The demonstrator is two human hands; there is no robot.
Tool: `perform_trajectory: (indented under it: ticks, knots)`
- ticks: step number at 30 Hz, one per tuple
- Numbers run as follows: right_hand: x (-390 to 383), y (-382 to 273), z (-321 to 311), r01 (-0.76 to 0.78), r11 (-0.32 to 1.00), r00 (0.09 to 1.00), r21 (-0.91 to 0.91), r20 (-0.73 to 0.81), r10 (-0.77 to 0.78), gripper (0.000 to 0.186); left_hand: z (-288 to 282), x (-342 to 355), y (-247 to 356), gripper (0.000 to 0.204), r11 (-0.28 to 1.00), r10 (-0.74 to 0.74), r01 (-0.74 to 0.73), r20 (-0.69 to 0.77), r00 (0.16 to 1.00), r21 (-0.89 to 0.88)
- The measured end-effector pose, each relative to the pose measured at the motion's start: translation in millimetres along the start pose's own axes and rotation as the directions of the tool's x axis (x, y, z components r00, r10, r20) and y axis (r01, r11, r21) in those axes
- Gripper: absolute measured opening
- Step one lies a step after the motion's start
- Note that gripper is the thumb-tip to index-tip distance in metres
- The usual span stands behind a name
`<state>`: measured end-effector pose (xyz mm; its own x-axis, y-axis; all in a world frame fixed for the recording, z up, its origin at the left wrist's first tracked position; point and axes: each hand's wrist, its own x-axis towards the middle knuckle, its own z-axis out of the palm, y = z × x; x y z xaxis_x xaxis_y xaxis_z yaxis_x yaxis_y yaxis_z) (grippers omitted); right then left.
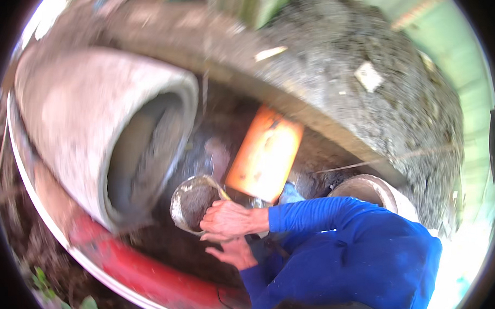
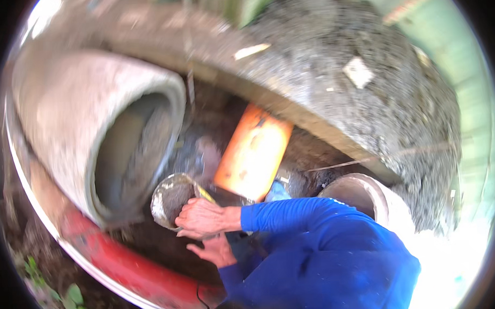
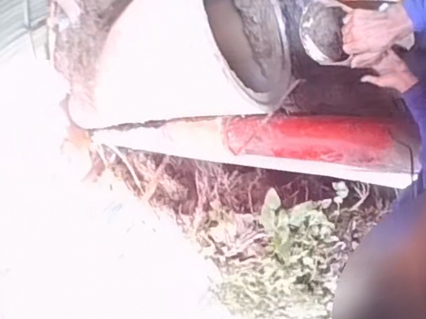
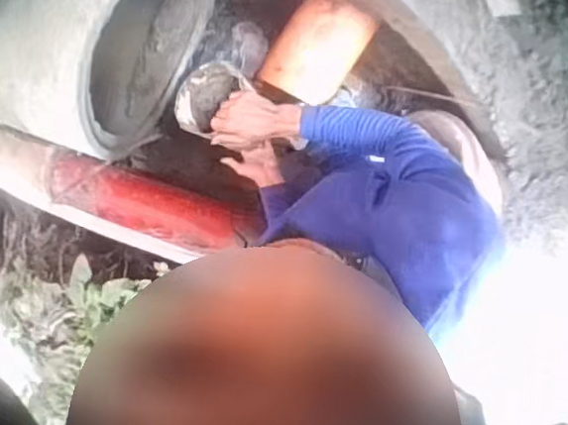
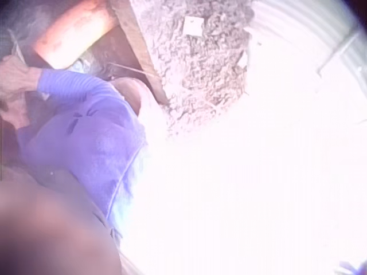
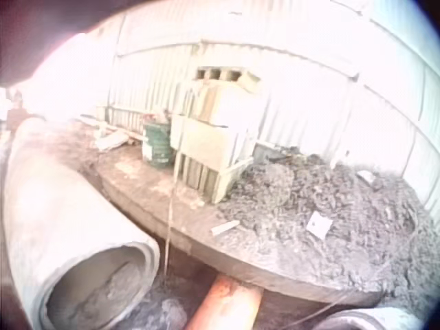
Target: The person scoops water from a puddle using a small container and pours it into a larger orange bucket. Then, the person picks up a concrete block and places it into a muddy pit, adjusting its position by hand.
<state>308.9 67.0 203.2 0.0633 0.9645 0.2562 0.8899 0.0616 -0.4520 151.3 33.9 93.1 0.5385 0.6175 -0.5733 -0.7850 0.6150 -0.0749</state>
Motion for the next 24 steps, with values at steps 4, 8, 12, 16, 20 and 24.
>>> perform_trajectory:
  ticks: [4, 8, 12, 16, 20, 24]
  knots:
    - [-2, -31, -111, -0.188, 0.981, 0.916, -0.052, -0.371, 0.156, 0.043, 57, -45, 17, 0.093, 0.952, -0.218, 0.172, 0.169, 0.961, 0.254]
    - [19, 6, -242, -0.218, 0.976, 0.743, -0.021, -0.652, 0.152, 0.046, 131, 2, -55, 0.081, 0.866, -0.247, 0.057, 0.327, 0.912, 0.496]
    - [-44, 34, -357, -0.345, 0.929, 0.627, 0.136, -0.703, 0.336, 0.052, 157, -8, -181, 0.077, 0.821, -0.442, 0.238, 0.313, 0.841, 0.519]
    - [-64, 97, -428, -0.313, 0.885, 0.524, 0.344, -0.715, 0.463, 0.049, 229, -22, -239, 0.067, 0.657, -0.437, 0.058, 0.316, 0.842, 0.752]
    - [-109, 222, -526, -0.164, 0.796, 0.373, 0.583, -0.710, 0.597, 0.041, 313, -13, -351, 0.055, 0.652, -0.614, 0.205, 0.350, 0.707, 0.730]
    - [-141, 349, -640, 0.283, 0.557, 0.185, 0.781, -0.614, 0.767, 0.036, 428, 11, -478, 0.055, 0.489, -0.681, -0.197, 0.513, 0.522, 0.850]
